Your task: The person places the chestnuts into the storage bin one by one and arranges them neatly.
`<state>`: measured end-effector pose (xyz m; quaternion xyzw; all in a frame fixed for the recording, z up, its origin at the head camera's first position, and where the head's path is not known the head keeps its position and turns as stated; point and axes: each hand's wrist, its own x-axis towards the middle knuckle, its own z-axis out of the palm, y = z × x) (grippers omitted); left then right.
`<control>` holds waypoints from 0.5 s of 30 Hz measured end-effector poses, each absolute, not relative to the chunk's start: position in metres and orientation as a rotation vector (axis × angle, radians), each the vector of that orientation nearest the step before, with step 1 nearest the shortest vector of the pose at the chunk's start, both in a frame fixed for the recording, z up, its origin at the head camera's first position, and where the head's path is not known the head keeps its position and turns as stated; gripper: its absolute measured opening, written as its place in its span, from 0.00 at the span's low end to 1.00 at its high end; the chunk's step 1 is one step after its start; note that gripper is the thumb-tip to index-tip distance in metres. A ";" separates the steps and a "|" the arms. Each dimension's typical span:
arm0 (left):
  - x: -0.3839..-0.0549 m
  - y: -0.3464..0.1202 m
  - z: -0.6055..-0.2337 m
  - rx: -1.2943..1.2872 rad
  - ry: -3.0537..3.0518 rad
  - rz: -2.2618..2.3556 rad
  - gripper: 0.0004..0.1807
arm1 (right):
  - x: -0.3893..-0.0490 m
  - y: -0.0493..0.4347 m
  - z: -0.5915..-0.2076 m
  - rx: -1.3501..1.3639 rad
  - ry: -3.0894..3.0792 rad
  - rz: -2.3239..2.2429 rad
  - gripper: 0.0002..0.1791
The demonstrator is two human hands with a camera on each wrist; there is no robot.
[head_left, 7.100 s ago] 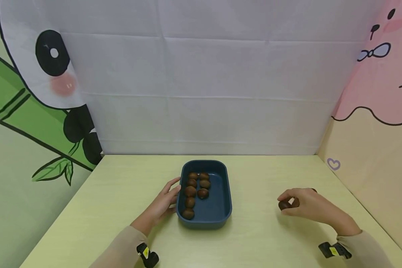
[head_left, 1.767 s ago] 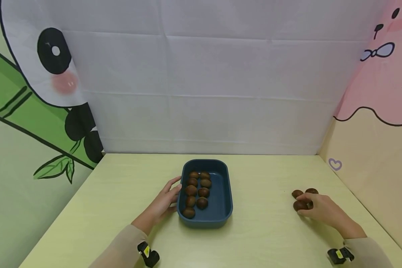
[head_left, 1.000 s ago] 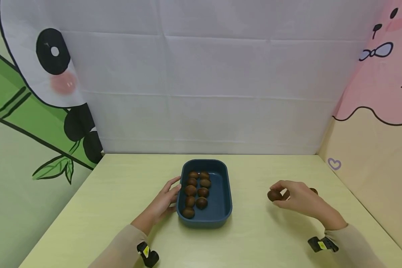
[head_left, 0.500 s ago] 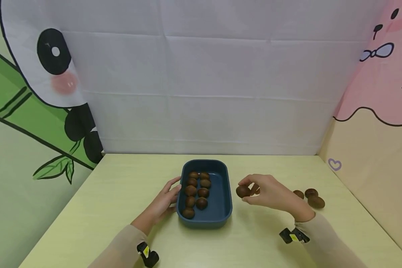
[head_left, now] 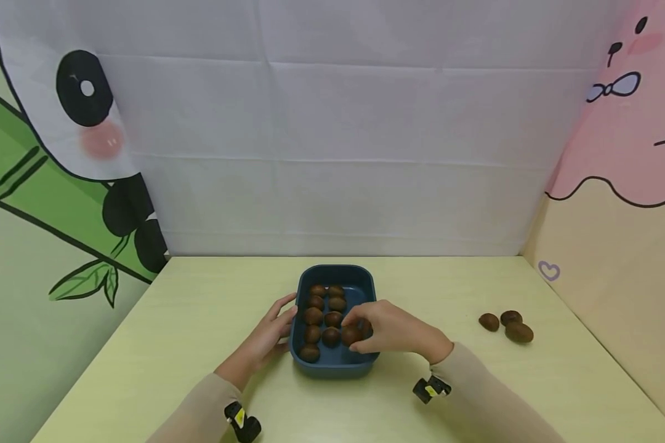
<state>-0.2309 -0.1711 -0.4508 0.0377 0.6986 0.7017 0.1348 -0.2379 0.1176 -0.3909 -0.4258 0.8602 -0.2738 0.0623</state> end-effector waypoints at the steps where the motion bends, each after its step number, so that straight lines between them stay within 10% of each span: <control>1: -0.231 -0.171 -0.451 0.109 2.025 2.032 0.32 | -0.239 0.114 -0.393 -1.307 2.598 -0.800 0.18; 15: -0.230 -0.171 -0.450 0.097 2.019 2.038 0.32 | -0.240 0.081 -0.412 -1.356 2.600 -0.554 0.16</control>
